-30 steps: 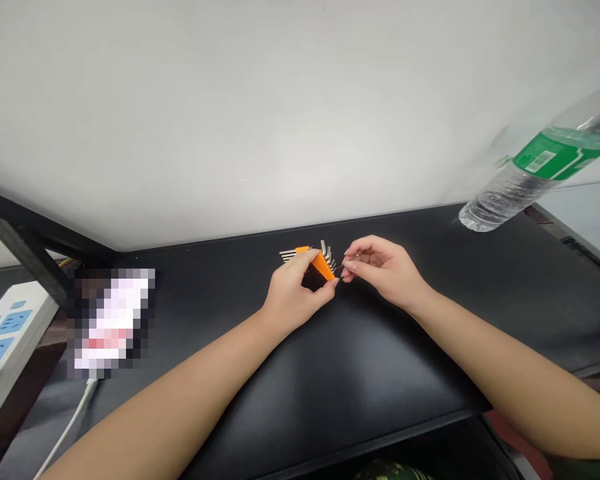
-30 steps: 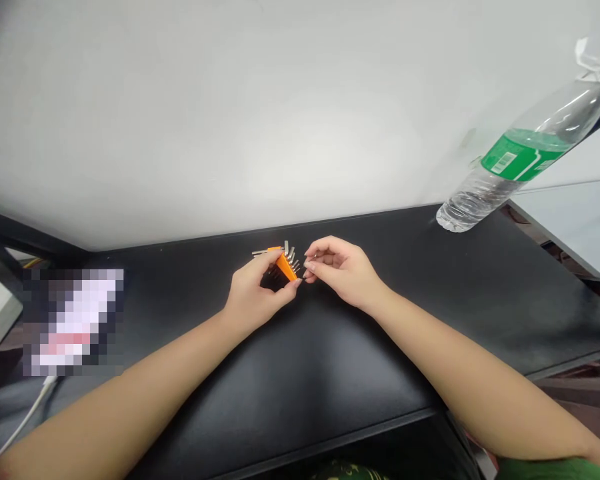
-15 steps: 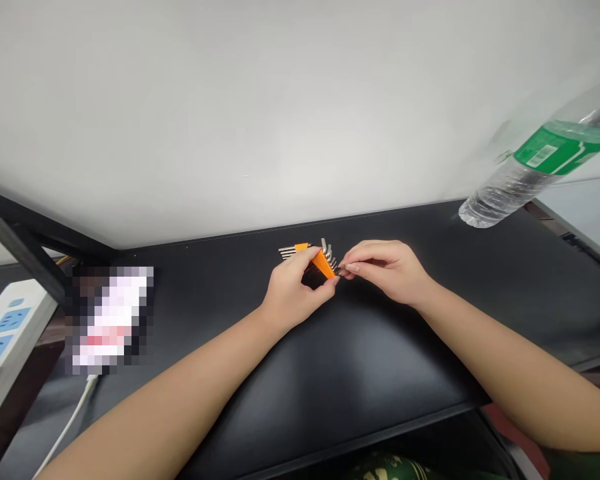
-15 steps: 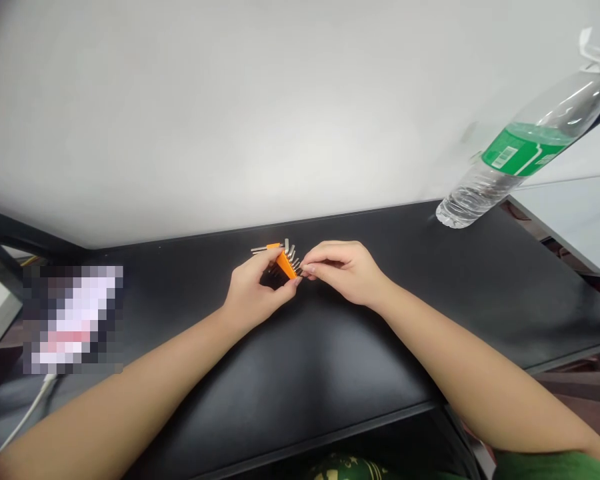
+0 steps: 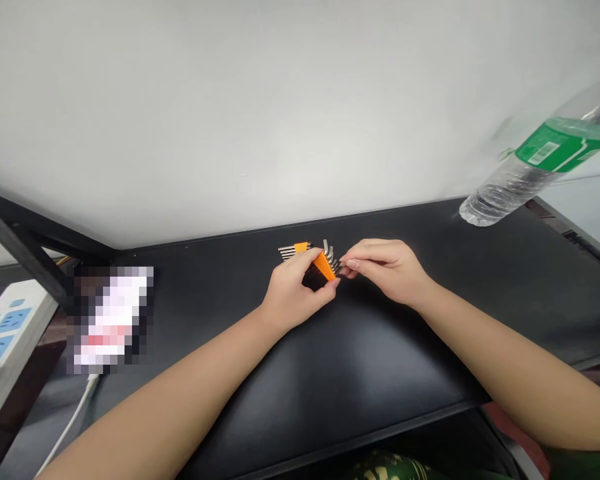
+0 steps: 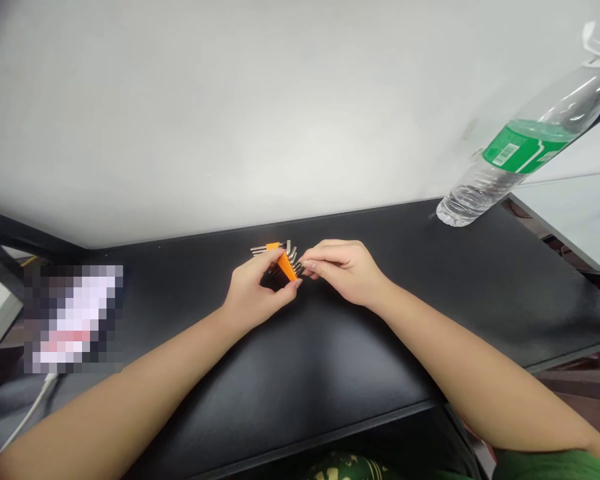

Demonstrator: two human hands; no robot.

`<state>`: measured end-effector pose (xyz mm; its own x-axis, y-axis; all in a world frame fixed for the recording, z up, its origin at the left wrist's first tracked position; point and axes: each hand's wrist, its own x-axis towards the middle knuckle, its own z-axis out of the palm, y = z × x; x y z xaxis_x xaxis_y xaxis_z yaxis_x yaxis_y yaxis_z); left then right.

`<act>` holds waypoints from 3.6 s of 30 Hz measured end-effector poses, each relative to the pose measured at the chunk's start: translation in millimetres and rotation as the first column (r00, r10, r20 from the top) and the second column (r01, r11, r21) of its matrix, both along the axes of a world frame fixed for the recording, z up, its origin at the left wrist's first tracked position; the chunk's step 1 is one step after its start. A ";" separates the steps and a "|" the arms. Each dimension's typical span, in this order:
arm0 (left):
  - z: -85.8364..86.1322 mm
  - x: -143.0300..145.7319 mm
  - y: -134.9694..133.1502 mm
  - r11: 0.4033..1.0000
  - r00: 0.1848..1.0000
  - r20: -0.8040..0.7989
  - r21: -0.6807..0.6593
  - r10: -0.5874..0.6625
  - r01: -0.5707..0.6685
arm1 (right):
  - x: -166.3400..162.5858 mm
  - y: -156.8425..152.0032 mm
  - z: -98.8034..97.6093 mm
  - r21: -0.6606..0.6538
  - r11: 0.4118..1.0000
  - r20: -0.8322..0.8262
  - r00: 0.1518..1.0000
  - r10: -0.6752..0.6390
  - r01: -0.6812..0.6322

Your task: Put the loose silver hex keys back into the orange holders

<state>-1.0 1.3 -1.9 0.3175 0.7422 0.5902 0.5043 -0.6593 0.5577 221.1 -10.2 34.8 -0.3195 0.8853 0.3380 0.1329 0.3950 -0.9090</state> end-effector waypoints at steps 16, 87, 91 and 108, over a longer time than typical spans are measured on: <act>-0.8 -0.8 0.6 0.998 0.997 0.059 -0.024 -0.050 0.052 | 3.8 3.1 -3.7 0.467 0.884 0.243 0.965 -0.097 -0.029; 4.0 -1.7 4.0 0.997 0.991 -0.111 -0.038 -0.077 0.073 | -25.4 15.4 -21.1 -0.703 0.690 -0.226 0.974 0.011 -0.171; 6.5 0.4 1.3 0.997 0.993 -0.113 -0.068 -0.034 0.027 | -32.0 12.4 -20.9 -0.701 0.706 -0.177 0.984 -0.035 -0.101; 10.0 9.1 -7.0 0.989 0.994 -0.111 -0.142 0.015 -0.031 | -47.0 4.8 -23.1 -0.660 0.747 -0.305 0.937 -0.168 -0.080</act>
<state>8.1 -5.6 8.1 0.3563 0.8241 0.4405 0.5812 -0.5645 0.5861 174.1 -5.4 11.6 -0.2560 0.9327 -0.2542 -0.2155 -0.3114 -0.9255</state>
